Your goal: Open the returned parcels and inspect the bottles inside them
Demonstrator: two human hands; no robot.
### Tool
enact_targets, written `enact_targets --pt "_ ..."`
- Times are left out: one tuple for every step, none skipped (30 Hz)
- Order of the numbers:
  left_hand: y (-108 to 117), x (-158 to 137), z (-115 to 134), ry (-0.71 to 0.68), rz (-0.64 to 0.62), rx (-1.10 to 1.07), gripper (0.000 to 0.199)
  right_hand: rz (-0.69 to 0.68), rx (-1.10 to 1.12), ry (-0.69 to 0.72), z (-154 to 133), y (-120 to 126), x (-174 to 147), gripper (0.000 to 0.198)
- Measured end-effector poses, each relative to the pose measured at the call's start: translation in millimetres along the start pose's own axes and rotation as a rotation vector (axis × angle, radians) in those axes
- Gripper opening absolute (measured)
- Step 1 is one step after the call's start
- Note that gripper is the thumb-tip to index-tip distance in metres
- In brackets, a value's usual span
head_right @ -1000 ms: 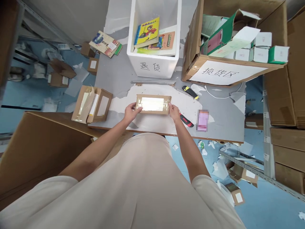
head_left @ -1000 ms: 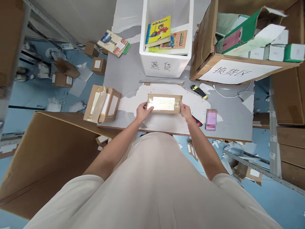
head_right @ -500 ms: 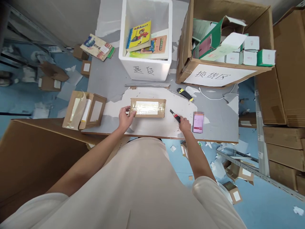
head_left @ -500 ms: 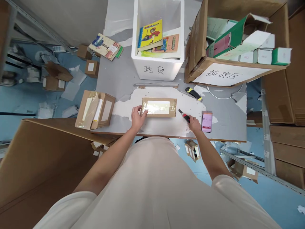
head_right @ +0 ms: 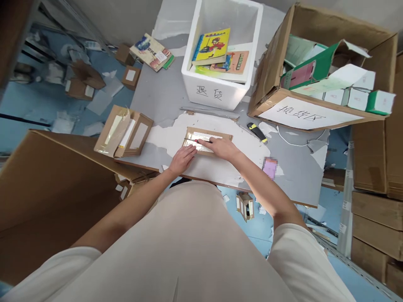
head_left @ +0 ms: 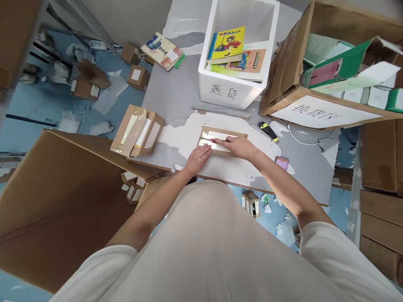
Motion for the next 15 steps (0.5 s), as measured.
enact_targets --pt "0 0 0 -0.001 0.002 0.001 0.036 -0.001 -0.03 0.006 0 1 2 0.069" --pt "-1 0 0 0.002 0.003 -0.003 0.036 -0.004 -0.051 0.008 0 2 1 0.069" --pt "-1 0 0 0.008 0.004 -0.01 0.036 -0.009 -0.066 0.008 0 2 0 0.068" --pt "-1 0 0 0.014 0.006 -0.02 0.036 -0.017 -0.076 0.006 -1 3 -1 0.068" --pt "-1 0 0 0.02 0.009 -0.032 0.035 -0.025 -0.082 0.0 -3 5 -2 0.068" --pt "-1 -1 0 0.025 0.015 -0.043 0.035 -0.032 -0.085 -0.009 -6 6 -2 0.068" --pt "-1 -1 0 0.028 0.023 -0.053 0.035 -0.037 -0.088 -0.019 -11 8 -1 0.067" --pt "-1 -2 0 0.03 0.03 -0.063 0.034 -0.04 -0.091 -0.03 -16 11 1 0.066" --pt "-1 -2 -1 0.031 0.036 -0.072 0.034 -0.043 -0.096 -0.038 -20 13 4 0.065" --pt "-2 -2 -1 0.034 0.04 -0.081 0.034 -0.046 -0.102 -0.04 -24 15 6 0.064" --pt "-2 -2 -2 0.039 0.043 -0.089 0.033 -0.05 -0.109 -0.037 -26 17 8 0.063" --pt "-3 -2 -3 0.048 0.045 -0.097 0.033 -0.055 -0.119 -0.034 -26 18 8 0.063" --pt "-4 -2 -4 0.06 0.046 -0.104 0.034 -0.062 -0.133 -0.033 -22 19 6 0.064" --pt "-4 -2 -4 0.075 0.049 -0.109 0.034 -0.07 -0.147 -0.034 -15 18 1 0.064" --pt "-5 -2 -5 0.091 0.052 -0.111 0.034 -0.079 -0.162 -0.037 -5 16 -7 0.064"
Point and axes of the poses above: each hand's wrist, its own x-axis towards the middle knuckle, its own y-axis out of the back of the hand, z = x × y, the point moved 2 cm from there along x, towards the middle knuckle, and after that the axes turned 7 degrees about -y, right-handed, at the moved point
